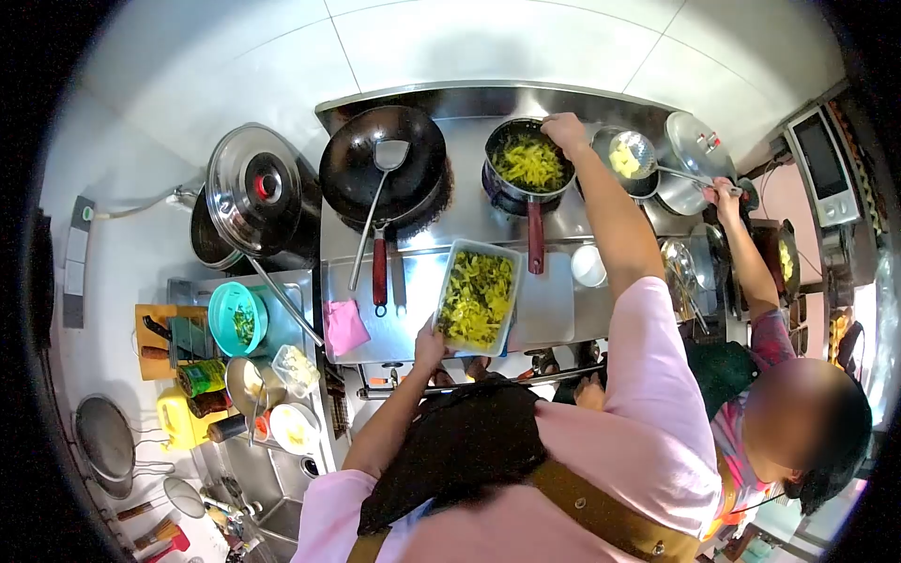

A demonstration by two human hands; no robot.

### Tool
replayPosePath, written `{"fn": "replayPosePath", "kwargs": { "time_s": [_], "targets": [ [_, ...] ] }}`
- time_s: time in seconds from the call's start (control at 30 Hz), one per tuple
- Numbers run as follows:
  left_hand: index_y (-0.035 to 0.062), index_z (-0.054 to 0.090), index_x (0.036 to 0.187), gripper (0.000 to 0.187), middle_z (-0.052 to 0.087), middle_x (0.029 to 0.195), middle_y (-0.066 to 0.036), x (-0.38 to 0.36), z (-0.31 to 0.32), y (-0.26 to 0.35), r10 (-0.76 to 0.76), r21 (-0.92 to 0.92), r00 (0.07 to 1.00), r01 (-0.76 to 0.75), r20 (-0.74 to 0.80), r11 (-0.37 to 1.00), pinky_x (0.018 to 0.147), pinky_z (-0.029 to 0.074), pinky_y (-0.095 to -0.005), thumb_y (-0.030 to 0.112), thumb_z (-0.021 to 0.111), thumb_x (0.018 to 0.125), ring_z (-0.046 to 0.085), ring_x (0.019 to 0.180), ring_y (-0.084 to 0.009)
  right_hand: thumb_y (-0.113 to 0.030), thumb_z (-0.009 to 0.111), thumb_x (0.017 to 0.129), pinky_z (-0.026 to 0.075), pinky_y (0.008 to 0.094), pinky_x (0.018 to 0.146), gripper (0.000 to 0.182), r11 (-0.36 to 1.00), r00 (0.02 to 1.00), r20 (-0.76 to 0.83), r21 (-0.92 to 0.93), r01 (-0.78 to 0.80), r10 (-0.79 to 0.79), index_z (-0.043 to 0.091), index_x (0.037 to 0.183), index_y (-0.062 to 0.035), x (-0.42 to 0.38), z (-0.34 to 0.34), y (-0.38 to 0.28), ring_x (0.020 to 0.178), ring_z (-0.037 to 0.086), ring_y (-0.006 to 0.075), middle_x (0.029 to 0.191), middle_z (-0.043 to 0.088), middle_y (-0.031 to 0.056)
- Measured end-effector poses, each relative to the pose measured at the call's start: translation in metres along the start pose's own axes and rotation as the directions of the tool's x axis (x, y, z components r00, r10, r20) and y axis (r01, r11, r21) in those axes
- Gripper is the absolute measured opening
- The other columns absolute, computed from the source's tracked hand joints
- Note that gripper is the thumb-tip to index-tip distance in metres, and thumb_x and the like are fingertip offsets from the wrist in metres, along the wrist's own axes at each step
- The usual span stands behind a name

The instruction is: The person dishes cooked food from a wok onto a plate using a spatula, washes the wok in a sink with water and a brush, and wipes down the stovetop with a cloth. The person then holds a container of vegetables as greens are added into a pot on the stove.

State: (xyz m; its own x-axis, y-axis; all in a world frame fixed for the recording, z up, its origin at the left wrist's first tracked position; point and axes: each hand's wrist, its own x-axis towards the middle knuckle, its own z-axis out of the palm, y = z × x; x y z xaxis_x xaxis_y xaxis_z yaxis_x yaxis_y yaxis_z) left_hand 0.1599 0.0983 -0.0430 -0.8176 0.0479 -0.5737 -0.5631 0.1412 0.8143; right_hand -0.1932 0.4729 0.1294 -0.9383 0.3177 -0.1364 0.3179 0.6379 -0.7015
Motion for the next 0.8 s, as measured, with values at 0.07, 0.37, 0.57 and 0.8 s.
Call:
{"fn": "replayPosePath", "kwargs": {
  "time_s": [0.07, 0.37, 0.57, 0.8],
  "targets": [
    [0.0076, 0.039, 0.151, 0.062, 0.068, 0.100, -0.023, 0.002, 0.000, -0.002, 0.002, -0.011, 1.000, -0.002, 0.010, 1.000, 0.053, 0.059, -0.0351, -0.007, 0.036, 0.091, 0.070, 0.060, -0.0264, -0.022, 0.067, 0.081, 0.054, 0.0438, 0.085, 0.027, 0.979, 0.984, -0.129, -0.178, 0.101, -0.125, 0.077, 0.102, -0.0073, 0.010, -0.003, 0.001, 0.092, 0.070, 0.0353, 0.098, 0.074, 0.0187],
    [0.0079, 0.038, 0.152, 0.063, 0.068, 0.103, -0.024, 0.007, 0.000, -0.012, 0.067, 0.018, 0.998, -0.067, 0.019, 0.998, 0.055, 0.059, -0.0349, -0.007, 0.038, 0.091, 0.070, 0.062, -0.0243, -0.024, 0.056, 0.090, 0.055, 0.0448, 0.083, 0.025, 0.888, 0.732, -0.503, -0.253, 0.385, -0.460, 0.072, 0.103, -0.0096, -0.033, 0.029, -0.016, 0.092, 0.068, 0.0392, 0.104, 0.071, 0.0193],
    [0.0082, 0.037, 0.152, 0.064, 0.069, 0.101, -0.023, 0.008, -0.004, -0.010, 0.047, 0.024, 0.997, -0.048, 0.058, 0.999, 0.056, 0.059, -0.0354, -0.008, 0.038, 0.090, 0.070, 0.063, -0.0246, -0.025, 0.056, 0.091, 0.054, 0.0460, 0.082, 0.030, 0.953, 0.952, -0.214, -0.257, 0.163, -0.220, 0.074, 0.111, -0.0128, -0.026, 0.026, 0.008, 0.090, 0.069, 0.0377, 0.098, 0.073, 0.0174],
    [0.0077, 0.036, 0.152, 0.065, 0.068, 0.106, -0.023, -0.001, -0.002, -0.013, -0.005, -0.014, 0.997, 0.006, 0.071, 1.000, 0.057, 0.061, -0.0354, -0.007, 0.037, 0.090, 0.071, 0.064, -0.0266, -0.023, 0.063, 0.088, 0.053, 0.0413, 0.091, 0.030, 0.909, 0.970, 0.006, -0.347, 0.230, -0.243, 0.072, 0.111, -0.0054, -0.034, 0.036, 0.037, 0.101, 0.068, 0.0347, 0.106, 0.072, 0.0205]
  ]
}}
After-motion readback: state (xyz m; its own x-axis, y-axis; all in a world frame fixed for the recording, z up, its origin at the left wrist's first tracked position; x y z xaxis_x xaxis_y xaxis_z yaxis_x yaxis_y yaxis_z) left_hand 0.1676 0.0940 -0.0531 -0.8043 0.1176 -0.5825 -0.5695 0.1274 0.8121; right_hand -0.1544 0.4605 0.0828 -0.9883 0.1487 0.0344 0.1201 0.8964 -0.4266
